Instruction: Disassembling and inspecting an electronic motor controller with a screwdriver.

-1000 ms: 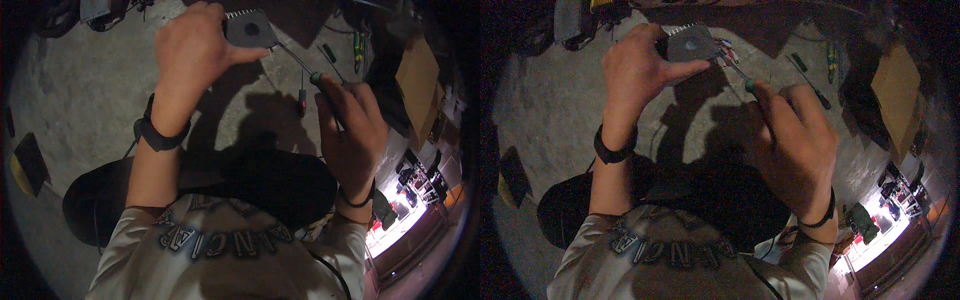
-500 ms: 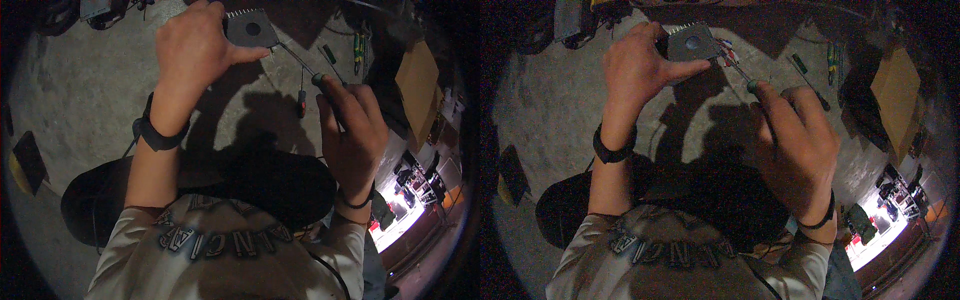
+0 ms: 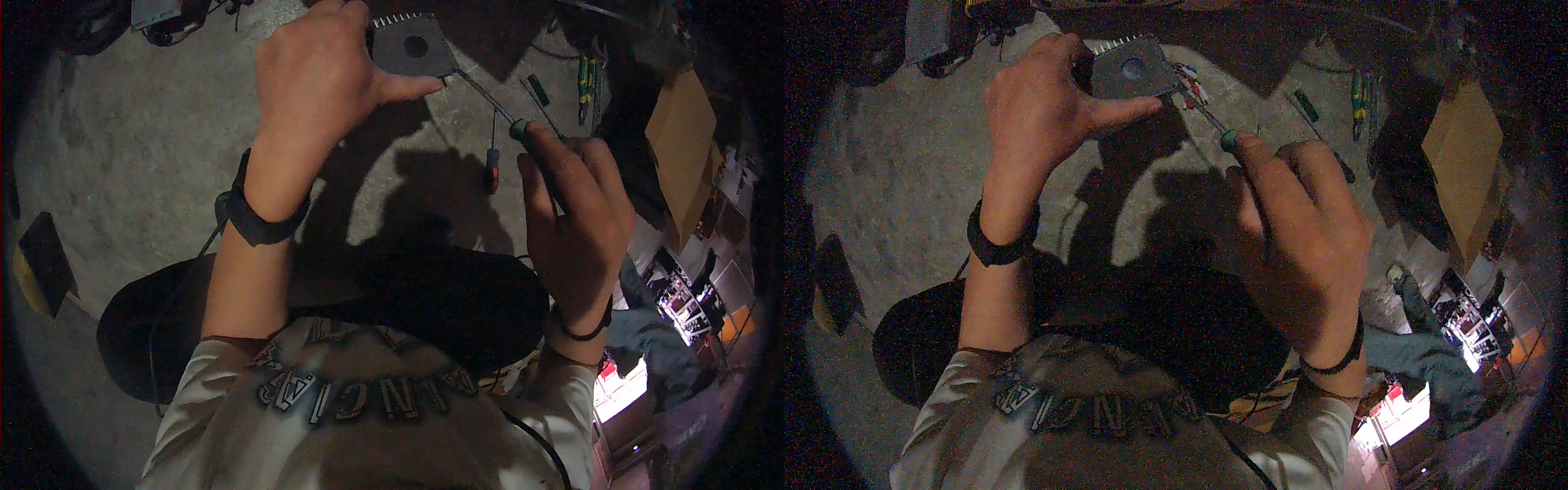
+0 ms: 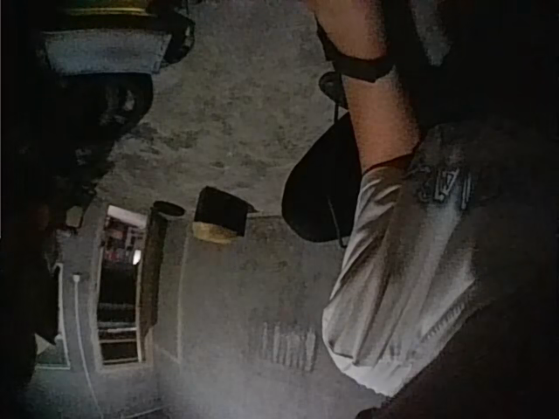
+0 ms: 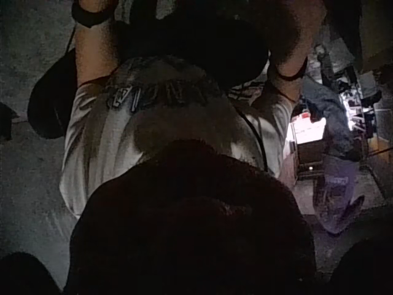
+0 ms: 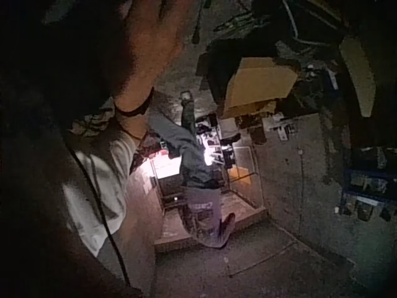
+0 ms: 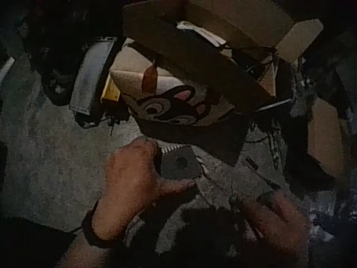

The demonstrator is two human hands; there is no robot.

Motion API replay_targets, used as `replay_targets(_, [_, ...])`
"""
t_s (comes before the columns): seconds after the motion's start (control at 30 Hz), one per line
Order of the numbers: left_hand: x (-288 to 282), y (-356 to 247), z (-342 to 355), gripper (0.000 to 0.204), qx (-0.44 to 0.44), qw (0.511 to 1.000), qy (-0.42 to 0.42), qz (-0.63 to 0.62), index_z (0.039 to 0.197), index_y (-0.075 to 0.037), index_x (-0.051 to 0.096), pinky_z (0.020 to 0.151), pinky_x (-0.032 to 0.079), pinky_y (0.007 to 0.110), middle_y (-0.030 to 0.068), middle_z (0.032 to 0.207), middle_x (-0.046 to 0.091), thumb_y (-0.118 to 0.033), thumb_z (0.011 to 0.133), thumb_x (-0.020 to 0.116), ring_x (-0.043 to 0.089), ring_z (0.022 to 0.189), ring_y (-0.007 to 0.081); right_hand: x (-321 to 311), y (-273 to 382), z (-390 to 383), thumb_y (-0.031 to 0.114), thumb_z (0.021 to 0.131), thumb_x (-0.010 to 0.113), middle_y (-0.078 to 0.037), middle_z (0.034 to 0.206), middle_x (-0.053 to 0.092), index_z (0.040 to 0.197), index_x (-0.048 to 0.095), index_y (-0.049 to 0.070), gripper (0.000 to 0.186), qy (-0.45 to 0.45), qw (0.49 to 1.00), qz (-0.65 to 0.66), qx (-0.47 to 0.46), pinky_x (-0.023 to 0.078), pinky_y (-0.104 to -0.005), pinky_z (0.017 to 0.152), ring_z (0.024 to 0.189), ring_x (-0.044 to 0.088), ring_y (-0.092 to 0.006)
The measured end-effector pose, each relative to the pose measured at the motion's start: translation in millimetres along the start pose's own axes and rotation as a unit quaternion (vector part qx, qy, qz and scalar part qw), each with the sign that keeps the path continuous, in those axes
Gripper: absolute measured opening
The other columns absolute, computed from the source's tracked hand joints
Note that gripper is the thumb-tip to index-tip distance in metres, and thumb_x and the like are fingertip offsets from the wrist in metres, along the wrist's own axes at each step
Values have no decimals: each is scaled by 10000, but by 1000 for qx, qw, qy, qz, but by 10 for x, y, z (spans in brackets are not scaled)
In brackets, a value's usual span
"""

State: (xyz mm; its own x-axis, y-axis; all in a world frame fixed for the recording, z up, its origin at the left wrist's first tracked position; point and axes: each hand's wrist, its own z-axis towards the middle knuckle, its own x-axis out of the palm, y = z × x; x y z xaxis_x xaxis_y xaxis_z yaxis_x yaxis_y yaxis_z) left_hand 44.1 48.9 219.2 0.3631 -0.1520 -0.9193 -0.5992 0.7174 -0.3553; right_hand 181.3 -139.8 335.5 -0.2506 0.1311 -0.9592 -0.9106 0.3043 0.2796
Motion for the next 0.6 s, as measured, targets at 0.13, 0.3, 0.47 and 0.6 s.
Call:
replay_targets(0.13, [0, 0, 4, 788, -4, 1000, 1, -18, 882, -42, 706, 651, 567, 441, 144, 837, 708, -727, 535, 882, 710, 743, 356, -3, 6, 9, -51, 791, 799, -132, 873, 673, 1091, 746, 36, 317, -1, 1000, -6, 10, 519, -327, 654, 740, 668, -252])
replay_targets(0.3, [9, 7, -12, 793, 8, 1000, -18, -14, 888, -42, 705, 649, 568, 441, 146, 829, 707, -731, 535, 879, 710, 746, 357, -24, 33, 22, -36, 803, 800, -136, 873, 679, 1087, 747, 41, 300, 14, 999, -16, 34, 519, -329, 659, 739, 673, -261])
replay_targets(0.47, [16, 8, -13, 816, 3, 1000, -8, -6, 910, -39, 704, 652, 571, 447, 150, 857, 711, -743, 534, 871, 709, 752, 364, -41, 65, 34, -1, 830, 798, -128, 860, 680, 1087, 751, 41, 264, 5, 999, -5, 46, 522, -330, 675, 745, 679, -257])
replay_targets(0.6, [13, 4, -2, 816, 3, 1000, -15, -4, 906, -39, 703, 652, 570, 450, 152, 863, 709, -745, 534, 869, 708, 751, 365, -33, 23, 51, 0, 834, 796, -126, 857, 676, 1087, 752, 35, 259, 3, 999, 13, 30, 519, -329, 676, 739, 672, -253])
